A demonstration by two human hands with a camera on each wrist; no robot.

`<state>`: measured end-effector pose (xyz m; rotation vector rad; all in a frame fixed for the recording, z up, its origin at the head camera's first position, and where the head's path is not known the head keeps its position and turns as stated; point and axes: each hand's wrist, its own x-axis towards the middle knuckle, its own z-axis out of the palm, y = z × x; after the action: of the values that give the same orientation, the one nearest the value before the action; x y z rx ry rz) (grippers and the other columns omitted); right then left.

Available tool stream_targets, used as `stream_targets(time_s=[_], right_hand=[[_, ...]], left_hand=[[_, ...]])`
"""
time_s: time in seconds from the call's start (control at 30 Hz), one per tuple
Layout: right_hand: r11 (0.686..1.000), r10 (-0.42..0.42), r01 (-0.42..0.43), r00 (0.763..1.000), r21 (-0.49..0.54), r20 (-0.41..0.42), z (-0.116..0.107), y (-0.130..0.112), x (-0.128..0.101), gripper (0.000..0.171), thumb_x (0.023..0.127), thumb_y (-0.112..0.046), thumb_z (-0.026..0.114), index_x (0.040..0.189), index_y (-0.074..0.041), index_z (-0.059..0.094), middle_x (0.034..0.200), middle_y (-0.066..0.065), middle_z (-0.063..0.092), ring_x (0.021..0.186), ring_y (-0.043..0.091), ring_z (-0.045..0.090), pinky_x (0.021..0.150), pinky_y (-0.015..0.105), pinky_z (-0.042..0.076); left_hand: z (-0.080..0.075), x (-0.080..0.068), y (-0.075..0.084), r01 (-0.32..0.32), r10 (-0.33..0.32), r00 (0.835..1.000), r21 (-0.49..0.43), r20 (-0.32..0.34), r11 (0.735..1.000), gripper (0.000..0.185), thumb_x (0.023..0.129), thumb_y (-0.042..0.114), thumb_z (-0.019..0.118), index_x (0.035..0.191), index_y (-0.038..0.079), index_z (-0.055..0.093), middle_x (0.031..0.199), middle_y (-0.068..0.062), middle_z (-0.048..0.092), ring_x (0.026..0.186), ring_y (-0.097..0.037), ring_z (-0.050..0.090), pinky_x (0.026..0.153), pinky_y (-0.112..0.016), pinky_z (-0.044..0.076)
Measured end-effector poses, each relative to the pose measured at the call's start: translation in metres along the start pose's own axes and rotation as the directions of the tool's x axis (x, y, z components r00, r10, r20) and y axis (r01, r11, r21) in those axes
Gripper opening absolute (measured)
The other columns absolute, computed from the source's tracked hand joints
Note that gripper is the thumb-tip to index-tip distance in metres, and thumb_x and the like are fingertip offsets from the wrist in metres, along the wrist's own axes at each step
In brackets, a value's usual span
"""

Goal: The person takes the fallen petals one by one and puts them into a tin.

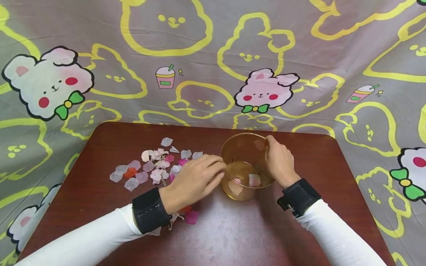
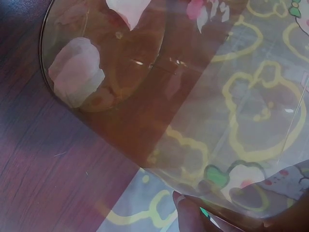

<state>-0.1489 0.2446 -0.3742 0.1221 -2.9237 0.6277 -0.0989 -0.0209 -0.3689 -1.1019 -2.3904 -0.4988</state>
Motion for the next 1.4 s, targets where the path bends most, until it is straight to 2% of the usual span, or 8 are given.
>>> stream_targets(time_s=[0.2,0.37,0.7,0.83,1.0,1.13,1.27,1.4], right_hand=[[1.0,-0.001,0.001,1.0,0.003,0.0,0.0,0.001,-0.001,0.01,0.099,-0.002,0.051,0.107,-0.004,0.058,0.074,0.013,0.056,0.058,0.025,0.049,0.048,0.033,0.031],[1.0,-0.002,0.002,1.0,0.007,-0.001,0.001,0.0,0.0,0.01,0.1,-0.003,0.051,0.106,-0.004,0.059,0.074,0.012,0.057,0.059,0.025,0.049,0.048,0.033,0.031],[1.0,0.0,0.0,1.0,0.004,0.008,0.001,-0.003,0.001,0.011,0.1,-0.004,0.05,0.106,-0.005,0.059,0.074,0.012,0.058,0.059,0.026,0.05,0.048,0.033,0.031],[1.0,0.011,-0.011,1.0,-0.004,0.016,0.0,-0.003,0.001,0.01,0.1,-0.005,0.051,0.107,-0.005,0.058,0.073,0.012,0.057,0.058,0.025,0.05,0.047,0.033,0.032],[1.0,0.008,-0.008,1.0,-0.002,0.017,0.0,-0.002,0.001,0.01,0.1,-0.004,0.051,0.107,-0.004,0.058,0.075,0.012,0.057,0.06,0.026,0.051,0.048,0.033,0.032],[1.0,0.006,-0.006,1.0,0.0,0.019,-0.001,-0.002,0.001,0.011,0.1,-0.003,0.051,0.108,-0.003,0.058,0.075,0.012,0.056,0.059,0.025,0.05,0.048,0.033,0.031],[1.0,-0.001,0.001,1.0,0.006,0.015,0.0,-0.002,0.001,0.012,0.1,-0.003,0.051,0.109,-0.003,0.059,0.074,0.012,0.056,0.058,0.025,0.049,0.048,0.032,0.031],[1.0,-0.003,0.003,1.0,0.004,0.013,0.0,-0.001,0.001,0.013,0.1,-0.003,0.051,0.111,-0.003,0.059,0.075,0.014,0.058,0.058,0.025,0.049,0.047,0.032,0.031]], left_hand=[[-0.006,-0.018,-0.019,0.131,-0.131,0.991,0.011,-0.021,0.991,0.015,0.095,0.022,0.068,0.106,0.013,0.073,0.107,-0.001,0.071,0.102,-0.017,0.068,0.09,-0.033,0.057],[-0.014,-0.048,-0.044,0.285,-0.284,0.958,0.023,-0.025,0.958,0.016,0.094,0.021,0.069,0.106,0.012,0.073,0.107,-0.004,0.073,0.102,-0.022,0.07,0.087,-0.039,0.059],[-0.036,-0.123,-0.103,0.495,-0.5,0.866,0.132,0.011,0.859,0.021,0.092,0.019,0.07,0.108,0.005,0.072,0.104,-0.013,0.072,0.097,-0.032,0.069,0.072,-0.049,0.057],[-0.04,-0.149,-0.129,0.573,-0.587,0.808,0.161,0.056,0.804,0.019,0.092,0.016,0.068,0.107,0.003,0.071,0.103,-0.015,0.071,0.094,-0.035,0.068,0.07,-0.053,0.055],[-0.049,-0.172,-0.157,0.645,-0.669,0.732,0.184,0.129,0.742,0.023,0.09,0.013,0.07,0.11,0.0,0.068,0.105,-0.02,0.07,0.093,-0.039,0.067,0.073,-0.057,0.054],[-0.054,-0.183,-0.17,0.664,-0.691,0.698,0.191,0.19,0.723,0.026,0.089,0.011,0.072,0.11,-0.002,0.066,0.103,-0.023,0.068,0.091,-0.042,0.067,0.077,-0.059,0.053],[-0.053,-0.191,-0.175,0.674,-0.701,0.673,0.195,0.237,0.713,0.03,0.088,0.009,0.074,0.112,-0.006,0.065,0.104,-0.026,0.068,0.09,-0.042,0.066,0.081,-0.06,0.054],[-0.047,-0.198,-0.176,0.657,-0.685,0.687,0.195,0.244,0.728,0.032,0.086,0.008,0.076,0.111,-0.008,0.064,0.1,-0.026,0.068,0.088,-0.042,0.067,0.08,-0.059,0.054]])
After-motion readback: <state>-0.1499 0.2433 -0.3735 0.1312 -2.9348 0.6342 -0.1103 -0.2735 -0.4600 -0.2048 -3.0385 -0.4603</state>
